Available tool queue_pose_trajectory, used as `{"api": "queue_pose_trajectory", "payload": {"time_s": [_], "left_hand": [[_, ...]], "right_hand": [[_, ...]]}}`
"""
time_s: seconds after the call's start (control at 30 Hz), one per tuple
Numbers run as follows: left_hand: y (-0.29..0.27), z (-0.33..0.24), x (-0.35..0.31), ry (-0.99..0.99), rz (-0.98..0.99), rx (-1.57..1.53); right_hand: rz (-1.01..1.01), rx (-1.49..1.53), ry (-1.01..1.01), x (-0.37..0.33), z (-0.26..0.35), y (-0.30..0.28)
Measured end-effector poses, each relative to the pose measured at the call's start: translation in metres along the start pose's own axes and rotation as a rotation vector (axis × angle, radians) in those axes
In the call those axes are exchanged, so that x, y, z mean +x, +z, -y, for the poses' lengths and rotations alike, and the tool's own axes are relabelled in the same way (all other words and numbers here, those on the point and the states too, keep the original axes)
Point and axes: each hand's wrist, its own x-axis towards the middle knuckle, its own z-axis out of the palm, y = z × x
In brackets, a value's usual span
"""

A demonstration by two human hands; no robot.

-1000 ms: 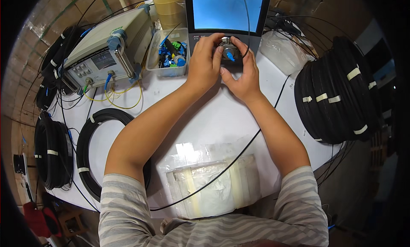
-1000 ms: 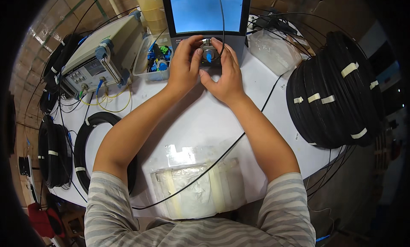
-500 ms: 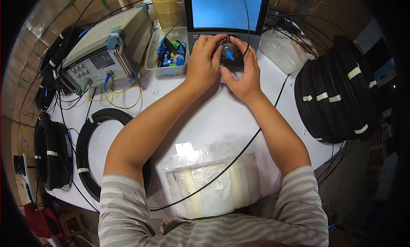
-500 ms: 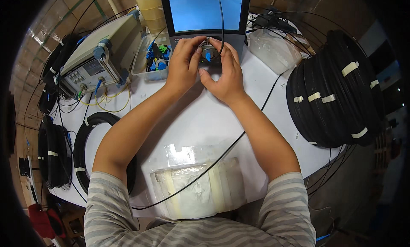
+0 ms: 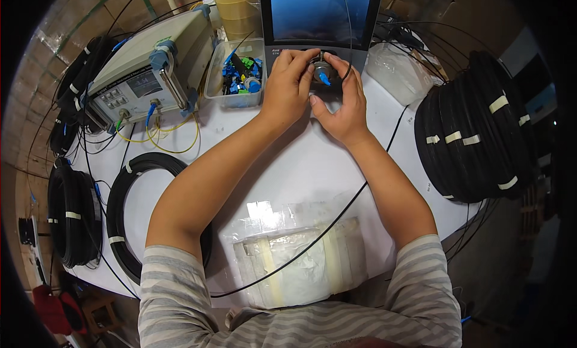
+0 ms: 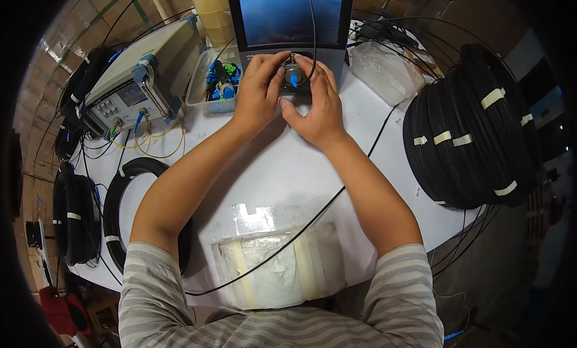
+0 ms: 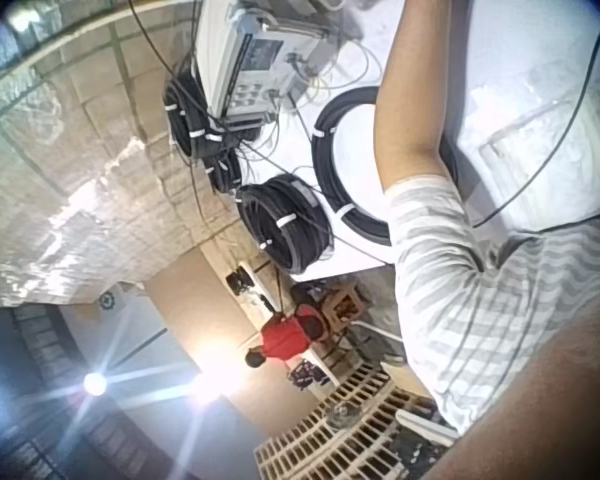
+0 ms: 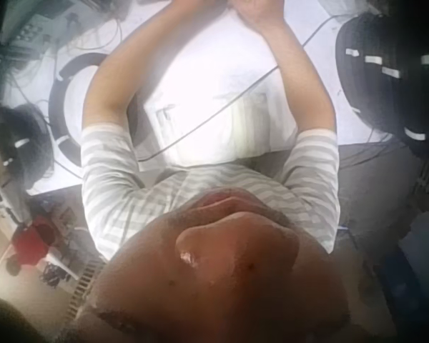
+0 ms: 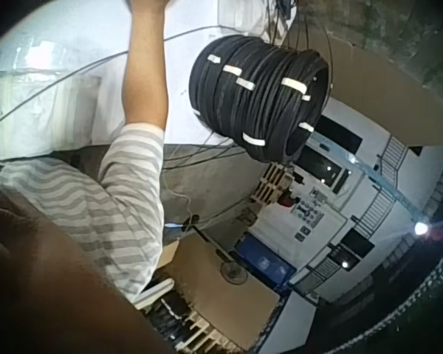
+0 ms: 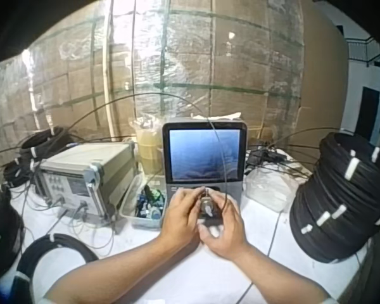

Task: Inspect and adjust a circular metal component using a digital microscope and monitor.

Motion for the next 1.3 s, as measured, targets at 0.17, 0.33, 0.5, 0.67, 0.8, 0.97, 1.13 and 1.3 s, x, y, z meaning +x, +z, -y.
{"api": "queue_pose_trajectory", "payload": {"time_s": [0.17, 0.33, 0.5, 0.67, 0.8, 0.97, 1.13, 1.3], "left_hand": [[-0.001, -0.0019, -0.0002, 0.026, 0.01, 0.035], [0.0002, -0.0025, 0.0012, 0.034, -0.023, 0.022], [-0.0016, -0.0016, 0.0009, 0.034, 0.024, 0.03], [-0.002, -0.0029, 0.0019, 0.022, 0.03, 0.034], [-0.0028, -0.0012, 0.0022, 0.045, 0.023, 0.03], [-0.0034, -0.0021, 0.0015, 0.017, 0.031, 0.027], [-0.0023, -0.0028, 0.0015, 0.035, 0.033, 0.033], [-0.0026, -0.0016, 0.0015, 0.039, 0.022, 0.039]], "right_hand": [[-0.002, 0.012, 0.0, -0.0005, -0.0006, 0.0007], [-0.008, 0.012, 0.005, -0.0013, 0.0016, 0.0016], [-0.042, 0.072, 0.069, -0.0052, -0.005, 0.0013], [-0.073, 0.084, 0.082, -0.0038, -0.0003, 0.0038], [-0.102, 0.067, 0.087, -0.0029, -0.0011, 0.0059], [-0.101, 0.05, 0.065, -0.0028, 0.0007, 0.0046], [-0.088, 0.02, 0.062, -0.0046, 0.0019, 0.0007], [-0.071, 0.019, 0.042, -0.0037, -0.002, 0.003]]}}
